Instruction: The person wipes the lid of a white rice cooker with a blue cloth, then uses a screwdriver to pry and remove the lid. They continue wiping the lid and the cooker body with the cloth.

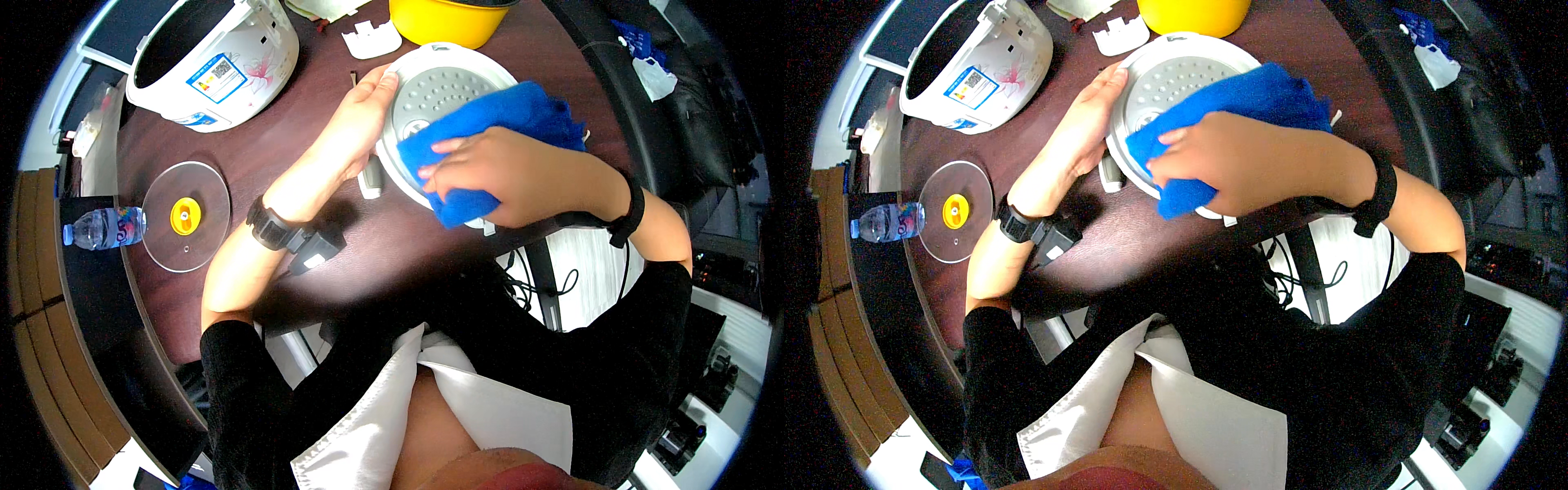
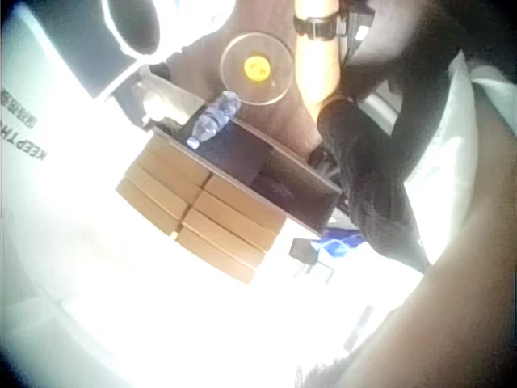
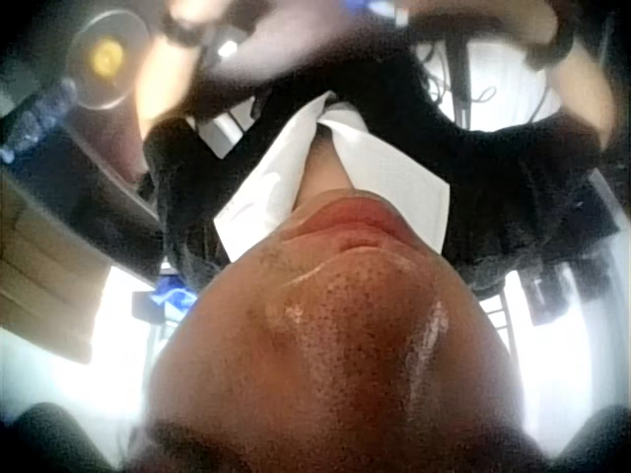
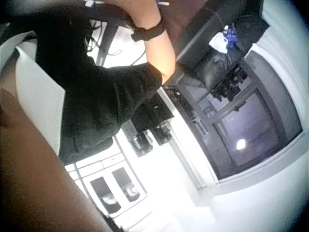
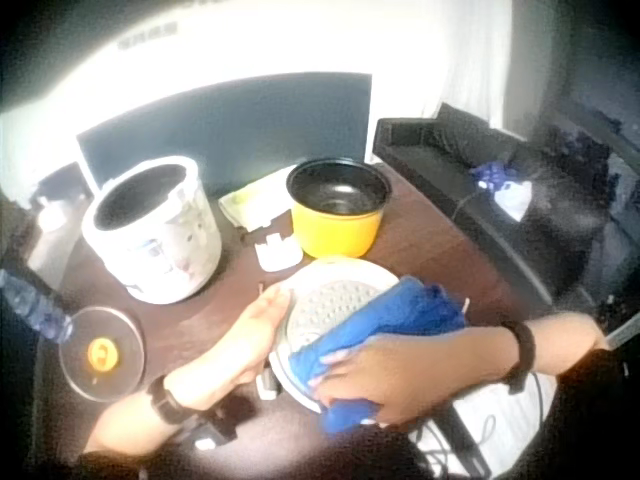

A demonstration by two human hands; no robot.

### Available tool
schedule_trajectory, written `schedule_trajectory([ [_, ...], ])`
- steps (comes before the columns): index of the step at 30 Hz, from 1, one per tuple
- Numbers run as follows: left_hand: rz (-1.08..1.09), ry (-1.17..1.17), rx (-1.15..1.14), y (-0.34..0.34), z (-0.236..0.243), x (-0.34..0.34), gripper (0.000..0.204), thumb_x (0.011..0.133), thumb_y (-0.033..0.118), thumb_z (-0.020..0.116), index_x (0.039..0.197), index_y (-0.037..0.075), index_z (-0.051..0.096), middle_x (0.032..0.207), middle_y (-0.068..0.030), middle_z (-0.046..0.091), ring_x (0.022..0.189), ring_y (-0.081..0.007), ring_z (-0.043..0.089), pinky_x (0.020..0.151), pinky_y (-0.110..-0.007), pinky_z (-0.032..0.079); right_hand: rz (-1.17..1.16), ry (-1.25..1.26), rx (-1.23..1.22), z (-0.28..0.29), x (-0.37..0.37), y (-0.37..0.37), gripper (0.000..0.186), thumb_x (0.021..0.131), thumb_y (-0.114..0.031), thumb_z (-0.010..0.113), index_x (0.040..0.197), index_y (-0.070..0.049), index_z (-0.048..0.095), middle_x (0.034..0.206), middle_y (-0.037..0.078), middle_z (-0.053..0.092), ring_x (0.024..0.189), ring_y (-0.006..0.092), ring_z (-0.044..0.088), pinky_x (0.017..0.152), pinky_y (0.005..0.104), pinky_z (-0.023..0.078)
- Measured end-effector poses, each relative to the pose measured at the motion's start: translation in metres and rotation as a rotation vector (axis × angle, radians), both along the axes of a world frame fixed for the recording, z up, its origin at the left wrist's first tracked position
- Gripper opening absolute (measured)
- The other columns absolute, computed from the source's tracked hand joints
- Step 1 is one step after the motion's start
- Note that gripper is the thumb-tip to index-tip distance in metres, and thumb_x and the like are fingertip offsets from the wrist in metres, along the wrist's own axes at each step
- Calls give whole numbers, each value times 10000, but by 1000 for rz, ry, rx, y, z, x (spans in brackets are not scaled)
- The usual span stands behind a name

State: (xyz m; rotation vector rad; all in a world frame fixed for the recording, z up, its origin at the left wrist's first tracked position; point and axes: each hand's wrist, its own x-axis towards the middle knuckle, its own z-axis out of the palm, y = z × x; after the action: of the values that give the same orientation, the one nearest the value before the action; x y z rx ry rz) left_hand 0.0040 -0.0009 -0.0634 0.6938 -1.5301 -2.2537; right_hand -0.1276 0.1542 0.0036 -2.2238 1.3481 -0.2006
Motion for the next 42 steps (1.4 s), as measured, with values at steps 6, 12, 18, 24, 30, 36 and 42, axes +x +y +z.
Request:
schedule_trajectory([
  [6, -5, 18, -127, -4, -3, -3, 417, 1024, 301, 428, 1352, 44, 429, 1194, -75, 587, 1083, -138, 562, 921, -289, 468, -110, -63, 11, -14, -22, 31, 313, 718, -47, 694, 1021, -104, 640, 1158, 95, 657, 1126, 303, 590, 936, 403, 473],
  [12, 85, 26, -241, -8, -4, -4, 421, 1025, 273, 428, 1369, 30, 429, 1228, -87, 576, 1100, -140, 553, 944, -279, 455, -253, 53, 6, -13, -52, 36, 254, 725, -62, 695, 969, -91, 633, 938, 95, 683, 892, 301, 658, 787, 388, 498],
  [18, 152, 56, -429, -27, -5, -3, 441, 1023, 273, 434, 1391, 30, 411, 1278, -98, 555, 1132, -149, 543, 969, -286, 439, -395, 135, -469, -38, -77, 26, 382, 667, -122, 678, 1041, -116, 598, 992, 145, 643, 938, 356, 609, 807, 431, 484],
  [24, 203, 29, -447, -19, 9, 3, 401, 946, 165, 585, 1288, -13, 475, 1151, -126, 620, 1007, -169, 617, 864, -290, 512, -401, 184, -666, -62, -76, 14, 559, 640, -129, 709, 1170, -104, 533, 1068, 126, 610, 1050, 319, 579, 915, 404, 456],
  [30, 218, 36, -466, -22, 13, 10, 361, 894, 43, 610, 1225, -38, 490, 1061, -125, 650, 942, -159, 634, 831, -272, 518, -550, -18, -481, -47, -88, 7, 566, 705, -55, 673, 1239, -135, 501, 1193, 127, 582, 1097, 336, 577, 938, 423, 461],
  [36, 262, 54, -649, -11, 29, 13, 335, 884, 15, 588, 1204, -41, 507, 1046, -121, 648, 930, -159, 630, 834, -273, 504, -657, 122, -561, -59, -71, -8, 489, 740, -87, 671, 1203, -92, 514, 1045, 138, 561, 934, 341, 626, 790, 412, 508],
  [42, 314, -7, -687, -10, 27, 15, 323, 888, 13, 571, 1199, -42, 508, 1073, -131, 637, 957, -167, 623, 851, -283, 495, -574, 83, -393, -61, -61, -6, 394, 674, -150, 707, 1040, -42, 607, 964, 162, 590, 870, 359, 627, 750, 429, 504],
])
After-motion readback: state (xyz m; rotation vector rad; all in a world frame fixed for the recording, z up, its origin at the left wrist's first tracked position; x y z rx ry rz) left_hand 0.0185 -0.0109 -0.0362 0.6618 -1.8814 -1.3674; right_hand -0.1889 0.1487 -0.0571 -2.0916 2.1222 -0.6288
